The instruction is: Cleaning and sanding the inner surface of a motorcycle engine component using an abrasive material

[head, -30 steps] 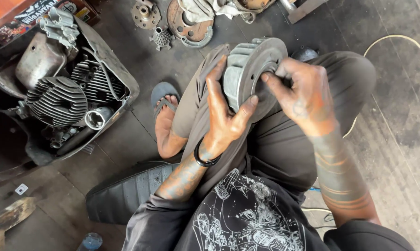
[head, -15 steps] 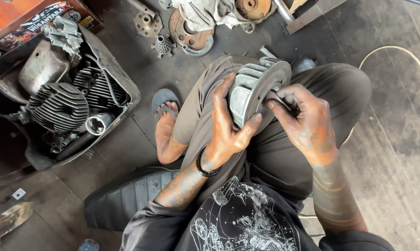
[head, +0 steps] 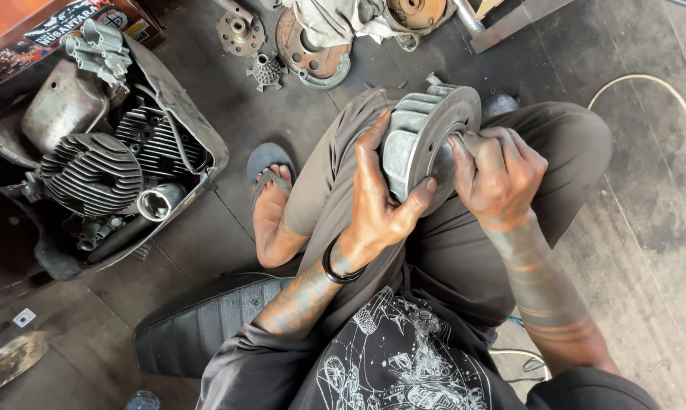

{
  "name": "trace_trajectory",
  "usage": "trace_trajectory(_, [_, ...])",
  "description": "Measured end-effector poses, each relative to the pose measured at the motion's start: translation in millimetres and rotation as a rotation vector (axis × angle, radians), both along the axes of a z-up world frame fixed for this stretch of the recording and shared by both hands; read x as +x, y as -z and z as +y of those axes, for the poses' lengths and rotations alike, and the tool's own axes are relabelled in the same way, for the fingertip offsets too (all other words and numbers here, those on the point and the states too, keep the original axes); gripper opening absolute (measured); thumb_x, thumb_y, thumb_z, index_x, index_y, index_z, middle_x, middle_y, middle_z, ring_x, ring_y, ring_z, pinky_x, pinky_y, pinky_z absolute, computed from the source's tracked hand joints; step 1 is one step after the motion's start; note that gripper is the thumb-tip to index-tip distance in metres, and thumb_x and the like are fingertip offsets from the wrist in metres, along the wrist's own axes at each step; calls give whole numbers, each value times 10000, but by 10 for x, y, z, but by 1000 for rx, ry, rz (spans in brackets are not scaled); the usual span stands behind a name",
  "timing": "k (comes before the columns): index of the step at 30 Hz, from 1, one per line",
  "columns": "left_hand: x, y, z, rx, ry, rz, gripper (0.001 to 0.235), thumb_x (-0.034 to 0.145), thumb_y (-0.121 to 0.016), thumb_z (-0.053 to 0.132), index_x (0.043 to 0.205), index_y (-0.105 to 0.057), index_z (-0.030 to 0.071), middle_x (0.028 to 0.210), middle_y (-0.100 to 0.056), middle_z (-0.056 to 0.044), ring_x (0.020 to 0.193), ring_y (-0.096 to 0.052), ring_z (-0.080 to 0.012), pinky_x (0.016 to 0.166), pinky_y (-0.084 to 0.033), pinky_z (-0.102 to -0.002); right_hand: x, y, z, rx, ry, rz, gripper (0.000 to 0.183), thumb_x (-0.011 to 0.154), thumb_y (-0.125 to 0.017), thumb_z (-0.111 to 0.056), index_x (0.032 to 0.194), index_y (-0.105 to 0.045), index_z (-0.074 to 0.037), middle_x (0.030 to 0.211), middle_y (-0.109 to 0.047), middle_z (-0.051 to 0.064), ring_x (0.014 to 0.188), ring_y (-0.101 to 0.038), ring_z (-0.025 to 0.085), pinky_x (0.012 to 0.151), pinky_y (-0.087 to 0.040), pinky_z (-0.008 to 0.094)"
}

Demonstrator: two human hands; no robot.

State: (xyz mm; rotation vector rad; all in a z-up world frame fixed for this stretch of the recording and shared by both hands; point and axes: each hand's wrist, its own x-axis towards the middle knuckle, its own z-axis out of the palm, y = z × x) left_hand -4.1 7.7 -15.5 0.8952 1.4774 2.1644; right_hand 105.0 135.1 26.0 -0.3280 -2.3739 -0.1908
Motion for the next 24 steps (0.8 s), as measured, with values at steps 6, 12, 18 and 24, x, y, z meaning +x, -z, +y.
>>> trace_trajectory(6, [-35, -1, -64, -4, -6, -56, 867, 815, -797, 269, 1500, -366, -45, 1351, -565, -273, 1314, -562, -430, 1125, -427, -544, -14, -78, -163, -138, 120, -97, 321, 1123, -745, -295, 894, -663, -86, 720, -514, 19, 556, -590, 273, 506, -501, 347])
trace_trajectory(12, [68, 95, 82, -24, 30, 7, 854, 799, -804, 289, 1501, -415, -3, 1426, -539, -243, 1368, -537, -453, 1160, -433, -527, -158, -726, -257, -915, 325, -430, 230, 940, -774, -68, 840, -581, 6, 594, -542, 204, 690, -598, 524, 538, -391, 499])
trace_trajectory(18, [49, 72, 81, -27, 49, 111, 818, 807, -802, 248, 1464, -409, -39, 1429, -511, -308, 1333, -522, -546, 1122, -434, -611, 25, -378, -264, -580, 187, -186, 270, 995, -797, 19, 871, -558, 2, 638, -526, 172, 641, -609, 454, 544, -467, 423])
trace_trajectory(24, [17, 29, 24, -2, 9, 43, 850, 830, -795, 259, 1506, -369, -30, 1399, -524, -291, 1358, -519, -479, 1164, -403, -558, 36, 117, 94, 148, -3, 55, 143, 1001, -764, -50, 877, -696, -29, 821, -639, 81, 585, -642, 219, 536, -536, 308])
